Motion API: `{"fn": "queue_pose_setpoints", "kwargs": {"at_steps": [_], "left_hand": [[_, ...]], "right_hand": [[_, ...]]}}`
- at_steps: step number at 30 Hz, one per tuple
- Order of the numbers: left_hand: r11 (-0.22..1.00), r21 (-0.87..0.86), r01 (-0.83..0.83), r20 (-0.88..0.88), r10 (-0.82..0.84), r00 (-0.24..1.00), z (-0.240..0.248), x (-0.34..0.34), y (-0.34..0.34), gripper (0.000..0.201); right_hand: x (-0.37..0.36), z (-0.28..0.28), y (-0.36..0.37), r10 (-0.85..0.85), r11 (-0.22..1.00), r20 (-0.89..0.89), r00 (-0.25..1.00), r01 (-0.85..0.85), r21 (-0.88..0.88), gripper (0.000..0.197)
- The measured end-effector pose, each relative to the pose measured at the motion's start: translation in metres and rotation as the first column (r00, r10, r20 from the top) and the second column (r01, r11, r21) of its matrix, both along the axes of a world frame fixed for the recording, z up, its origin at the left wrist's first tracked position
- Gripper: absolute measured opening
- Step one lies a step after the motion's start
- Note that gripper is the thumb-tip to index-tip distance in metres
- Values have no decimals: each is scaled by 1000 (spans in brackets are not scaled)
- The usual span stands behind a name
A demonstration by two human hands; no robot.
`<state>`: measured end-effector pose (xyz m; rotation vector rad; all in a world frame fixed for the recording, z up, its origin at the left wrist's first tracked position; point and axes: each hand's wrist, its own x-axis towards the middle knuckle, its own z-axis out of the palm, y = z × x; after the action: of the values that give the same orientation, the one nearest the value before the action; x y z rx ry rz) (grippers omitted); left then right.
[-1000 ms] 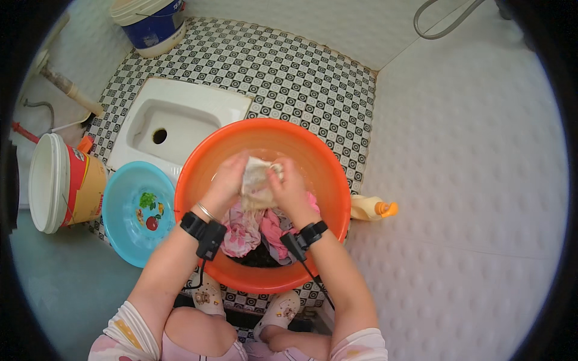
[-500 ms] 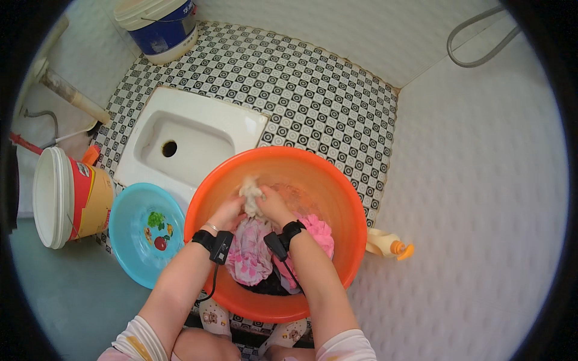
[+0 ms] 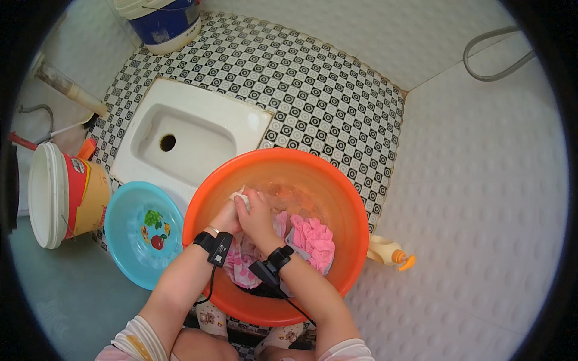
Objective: Washing clothes by hand in a red basin inside a bathroom.
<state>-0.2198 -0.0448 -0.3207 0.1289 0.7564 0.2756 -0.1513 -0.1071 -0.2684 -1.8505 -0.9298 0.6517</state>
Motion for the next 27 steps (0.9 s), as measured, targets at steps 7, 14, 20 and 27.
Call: {"fn": "queue_pose_setpoints", "kwargs": {"at_steps": [7, 14, 20, 27], "left_hand": [[962, 179, 208, -95, -193, 976, 35, 21, 1, 31], [969, 148, 197, -101, -183, 978, 14, 36, -11, 35], [996, -23, 92, 91, -89, 992, -6, -12, 5, 31], [973, 128, 192, -125, -176, 976, 29, 10, 3, 34]], "right_hand": [[97, -36, -44, 87, 954, 493, 865, 71, -293, 28], [108, -105, -63, -246, 846, 462, 852, 421, -327, 30], [-1, 2, 4, 138, 989, 88, 986, -142, 44, 21], [105, -25, -51, -22, 903, 512, 859, 237, -359, 28]]}}
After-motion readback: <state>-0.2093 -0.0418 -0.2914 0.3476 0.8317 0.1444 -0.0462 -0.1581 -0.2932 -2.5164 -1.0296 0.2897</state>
